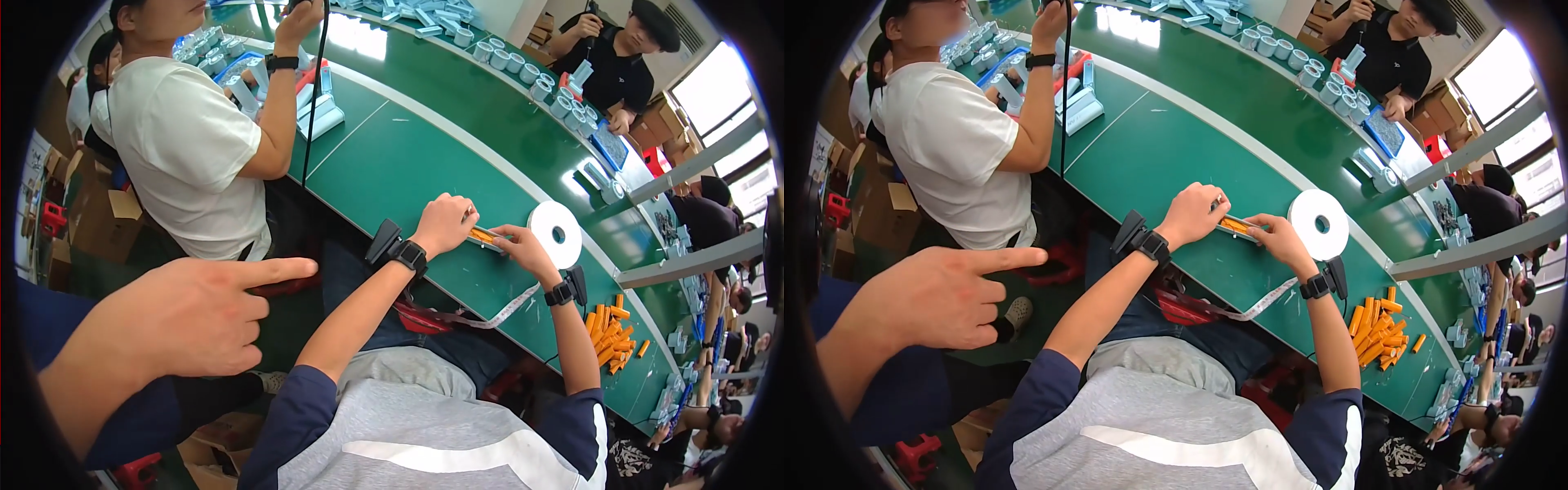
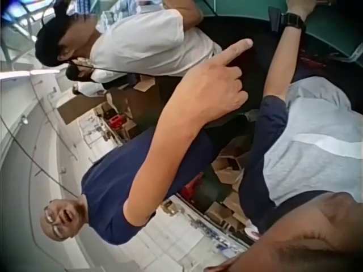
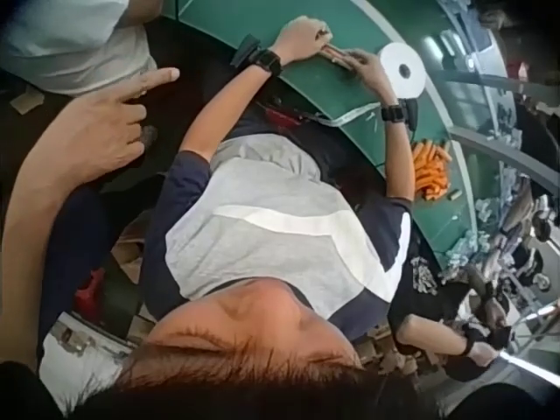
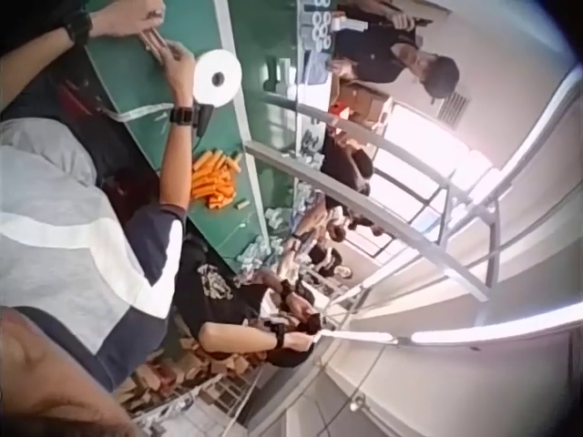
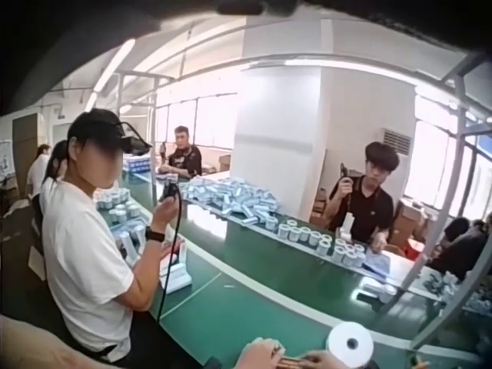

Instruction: The person applies adhesive tape to batteries, places them into fan housings, and sets the units on the table. After emptying a box of batteries onto the workspace, they continue taping and fitting batteries into the housings.

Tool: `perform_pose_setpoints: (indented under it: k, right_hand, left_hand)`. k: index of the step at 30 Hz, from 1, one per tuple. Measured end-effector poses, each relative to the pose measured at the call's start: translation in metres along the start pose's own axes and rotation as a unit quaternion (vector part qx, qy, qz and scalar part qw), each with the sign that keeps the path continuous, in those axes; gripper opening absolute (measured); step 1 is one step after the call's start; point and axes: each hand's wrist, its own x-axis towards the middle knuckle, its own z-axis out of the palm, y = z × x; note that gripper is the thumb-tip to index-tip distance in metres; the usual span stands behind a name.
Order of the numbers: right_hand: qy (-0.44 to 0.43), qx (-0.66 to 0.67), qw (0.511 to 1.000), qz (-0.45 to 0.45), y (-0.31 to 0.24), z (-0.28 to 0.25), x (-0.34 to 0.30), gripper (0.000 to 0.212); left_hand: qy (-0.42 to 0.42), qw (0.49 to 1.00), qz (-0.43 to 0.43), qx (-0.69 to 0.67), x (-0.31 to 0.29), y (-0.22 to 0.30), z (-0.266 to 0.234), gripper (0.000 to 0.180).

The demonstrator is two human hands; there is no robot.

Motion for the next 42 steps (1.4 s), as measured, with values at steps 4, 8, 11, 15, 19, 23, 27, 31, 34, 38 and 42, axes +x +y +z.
perform_pose_setpoints:
  k: [4, 8, 11, 15, 19, 23, 27, 31, 34, 38, 42]
  right_hand:
    - [-0.005, 0.065, 0.997, 0.035, 0.002, 0.0, -0.005, 0.029]
    - [-0.014, 0.136, 0.989, 0.056, 0.001, -0.002, -0.003, 0.029]
    - [-0.023, 0.106, 0.991, 0.075, -0.002, -0.002, 0.006, 0.029]
    - [-0.111, 0.041, 0.992, 0.035, -0.033, 0.005, 0.033, 0.03]
    - [-0.161, -0.095, 0.982, 0.021, -0.011, -0.001, 0.041, 0.045]
    - [-0.183, 0.179, 0.964, 0.073, 0.024, 0.01, -0.023, 0.035]
    - [-0.187, 0.237, 0.953, 0.025, 0.049, 0.014, 0.003, 0.032]
    - [-0.15, 0.242, 0.958, -0.03, 0.06, 0.029, 0.004, 0.032]
    - [-0.068, 0.123, 0.988, -0.071, 0.047, 0.035, -0.022, 0.036]
    - [0.004, 0.072, 0.986, -0.153, -0.022, 0.062, -0.006, 0.027]
    - [0.082, 0.102, 0.987, -0.093, -0.009, 0.094, -0.013, 0.04]
  left_hand:
    - [0.089, 0.995, 0.011, -0.049, -0.004, -0.001, 0.007, 0.017]
    - [0.165, 0.979, -0.005, -0.119, -0.001, 0.001, 0.014, 0.017]
    - [0.181, 0.969, 0.003, -0.168, 0.003, -0.005, 0.015, 0.017]
    - [0.189, 0.976, -0.006, -0.11, -0.006, -0.024, -0.005, 0.014]
    - [0.249, 0.957, 0.126, -0.08, -0.012, -0.018, 0.001, 0.01]
    - [0.153, 0.947, 0.153, -0.238, -0.007, -0.009, 0.057, 0.013]
    - [0.143, 0.958, 0.1, -0.228, -0.001, -0.007, 0.072, 0.008]
    - [0.103, 0.976, 0.102, -0.164, -0.003, 0.007, 0.045, 0.013]
    - [0.018, 0.979, 0.187, -0.077, 0.025, 0.034, 0.03, 0.019]
    - [-0.17, 0.897, 0.298, 0.28, 0.164, 0.087, -0.021, 0.028]
    - [-0.33, 0.518, 0.615, 0.495, 0.254, 0.159, 0.076, 0.025]
